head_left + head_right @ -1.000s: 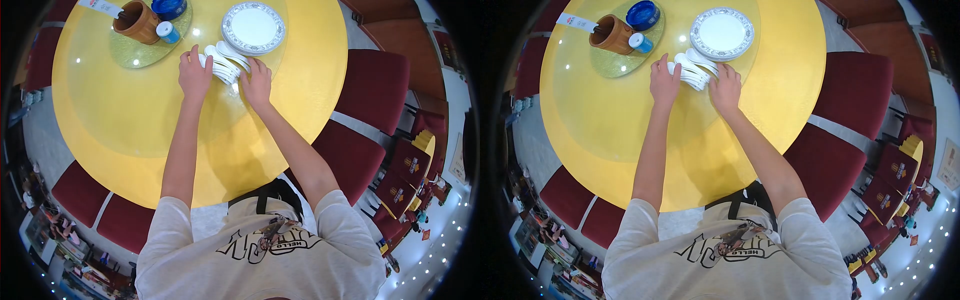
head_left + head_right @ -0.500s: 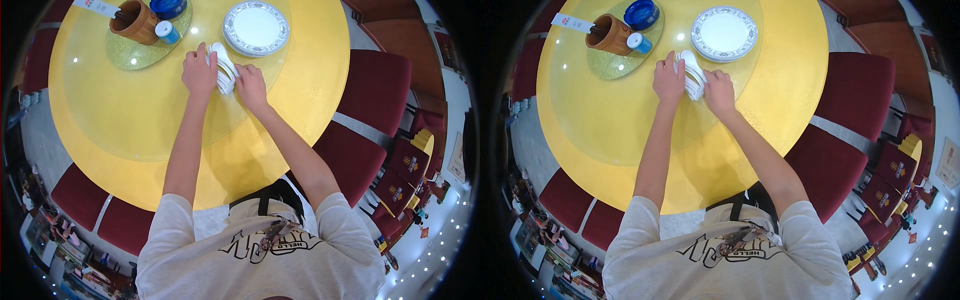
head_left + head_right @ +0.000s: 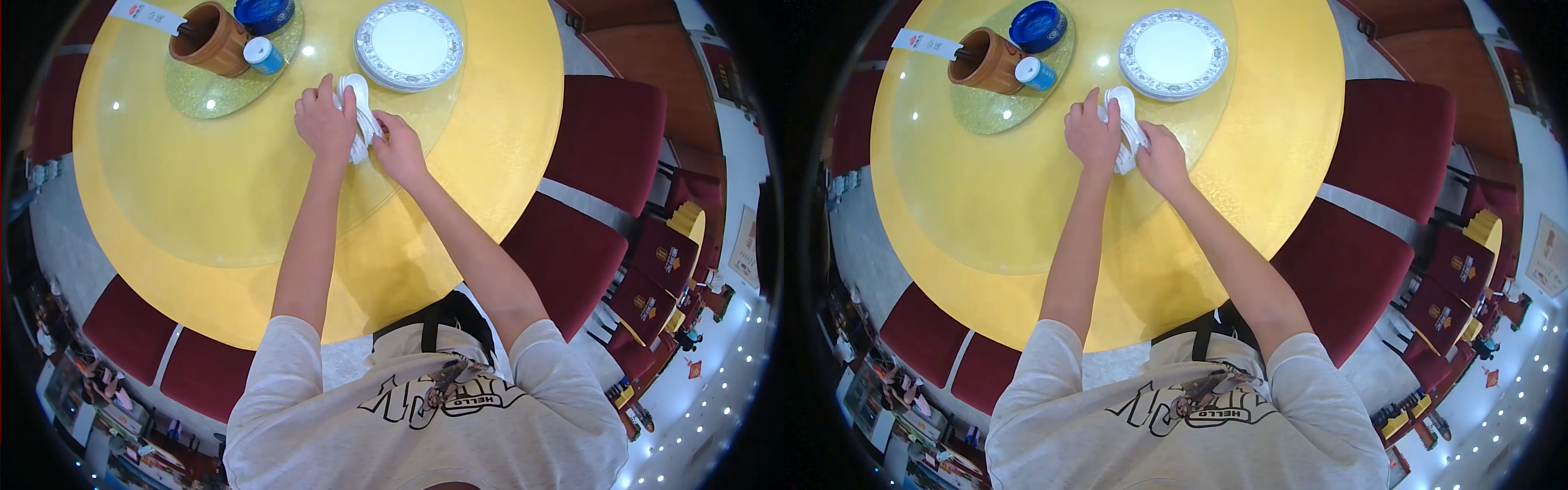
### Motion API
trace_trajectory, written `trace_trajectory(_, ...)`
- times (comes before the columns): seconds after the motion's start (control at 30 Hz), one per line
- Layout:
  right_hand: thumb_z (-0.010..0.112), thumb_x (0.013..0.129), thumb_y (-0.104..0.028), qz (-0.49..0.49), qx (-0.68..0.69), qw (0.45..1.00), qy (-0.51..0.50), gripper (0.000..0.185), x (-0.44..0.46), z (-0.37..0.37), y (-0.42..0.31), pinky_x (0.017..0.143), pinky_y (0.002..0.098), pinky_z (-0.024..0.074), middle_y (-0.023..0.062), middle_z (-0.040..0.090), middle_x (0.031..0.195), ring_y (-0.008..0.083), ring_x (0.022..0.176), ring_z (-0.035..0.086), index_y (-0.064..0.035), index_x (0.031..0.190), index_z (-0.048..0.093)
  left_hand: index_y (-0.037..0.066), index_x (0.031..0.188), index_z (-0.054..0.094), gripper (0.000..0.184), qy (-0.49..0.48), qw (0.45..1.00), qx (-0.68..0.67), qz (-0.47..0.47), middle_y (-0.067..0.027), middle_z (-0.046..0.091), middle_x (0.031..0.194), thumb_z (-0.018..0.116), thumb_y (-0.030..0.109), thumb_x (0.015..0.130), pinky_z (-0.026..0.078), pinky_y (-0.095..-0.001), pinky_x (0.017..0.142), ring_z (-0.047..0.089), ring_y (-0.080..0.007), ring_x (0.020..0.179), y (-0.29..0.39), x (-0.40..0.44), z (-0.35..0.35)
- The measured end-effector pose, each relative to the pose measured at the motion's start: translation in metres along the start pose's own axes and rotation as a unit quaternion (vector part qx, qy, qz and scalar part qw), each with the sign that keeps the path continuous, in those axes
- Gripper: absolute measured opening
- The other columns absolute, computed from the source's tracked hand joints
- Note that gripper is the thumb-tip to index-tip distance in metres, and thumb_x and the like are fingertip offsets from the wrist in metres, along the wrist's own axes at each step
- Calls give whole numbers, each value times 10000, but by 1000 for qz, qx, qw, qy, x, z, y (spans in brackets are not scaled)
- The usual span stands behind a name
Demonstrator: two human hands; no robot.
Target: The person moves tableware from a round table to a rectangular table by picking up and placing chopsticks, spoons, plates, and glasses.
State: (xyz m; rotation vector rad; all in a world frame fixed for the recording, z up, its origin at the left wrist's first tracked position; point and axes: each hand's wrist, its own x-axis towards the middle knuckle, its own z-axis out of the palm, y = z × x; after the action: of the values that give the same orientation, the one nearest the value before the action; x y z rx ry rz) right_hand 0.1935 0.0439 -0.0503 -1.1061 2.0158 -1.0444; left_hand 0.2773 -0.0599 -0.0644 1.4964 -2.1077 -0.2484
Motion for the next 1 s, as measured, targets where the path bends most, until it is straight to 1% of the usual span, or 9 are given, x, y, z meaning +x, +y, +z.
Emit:
trace_trajectory(0.13,614,738,-90,33,-7,999,-37,359,1,-1,-15,802,419,458,190,578,918,348,892,560,9,1080,572,150,1045,654,319,-29,999,-1,-25,-100,584,880,596,363,816,435,-410,702,553,-291,835,3,-3,0)
trace_trajectory(0.2,637,742,-133,25,-69,997,15,344,0,4,-19,786,417,460,188,573,879,345,870,562,9,1049,576,149,1036,658,313,-21,999,-10,-31,-98,585,881,593,365,819,427,-412,714,550,-290,841,5,-5,0)
trace_trajectory(0.27,638,748,-141,16,-94,995,27,337,0,9,-21,778,419,462,188,575,874,349,865,562,7,1044,577,148,1027,662,309,-13,999,-20,-36,-96,586,883,589,367,822,419,-415,726,548,-289,846,5,-7,2)
trace_trajectory(0.37,634,756,-148,21,-107,994,28,303,5,14,-18,758,425,467,187,581,860,353,846,569,3,1014,586,136,1031,654,291,4,998,-46,-46,-98,586,890,547,329,841,402,-425,752,539,-297,850,1,-9,8)
trace_trajectory(0.53,617,777,-149,51,-84,995,-8,214,14,9,-15,711,427,470,182,600,831,347,775,591,-10,939,619,95,999,609,264,-5,997,-72,-30,-113,575,930,449,169,803,381,-428,787,514,-317,888,-5,-14,8)
trace_trajectory(0.63,601,786,-143,36,-145,989,-22,186,16,8,-16,707,439,469,187,605,857,356,786,596,-12,916,618,88,988,591,247,-11,997,-70,-18,-104,560,936,490,137,768,369,-420,773,510,-301,881,-8,-13,5)
trace_trajectory(0.7,564,777,-109,6,-171,985,9,117,13,9,-17,704,437,485,191,593,807,352,785,599,-7,829,591,85,998,585,251,-28,997,-72,-18,-109,557,946,491,127,769,375,-425,775,510,-306,884,-11,-13,3)
trace_trajectory(0.87,553,777,-105,7,-132,991,13,140,12,5,-14,732,442,482,199,598,831,362,802,595,-2,859,603,83,1007,586,250,-78,995,-69,-3,-119,553,955,506,109,772,403,-434,777,511,-312,897,-20,-9,-1)
trace_trajectory(1.0,562,786,-121,14,-92,996,1,182,9,1,-14,742,442,475,194,612,864,368,808,593,-1,911,616,85,1017,603,247,-113,991,-61,-31,-125,547,978,533,119,782,443,-428,783,519,-308,921,-15,-4,-14)
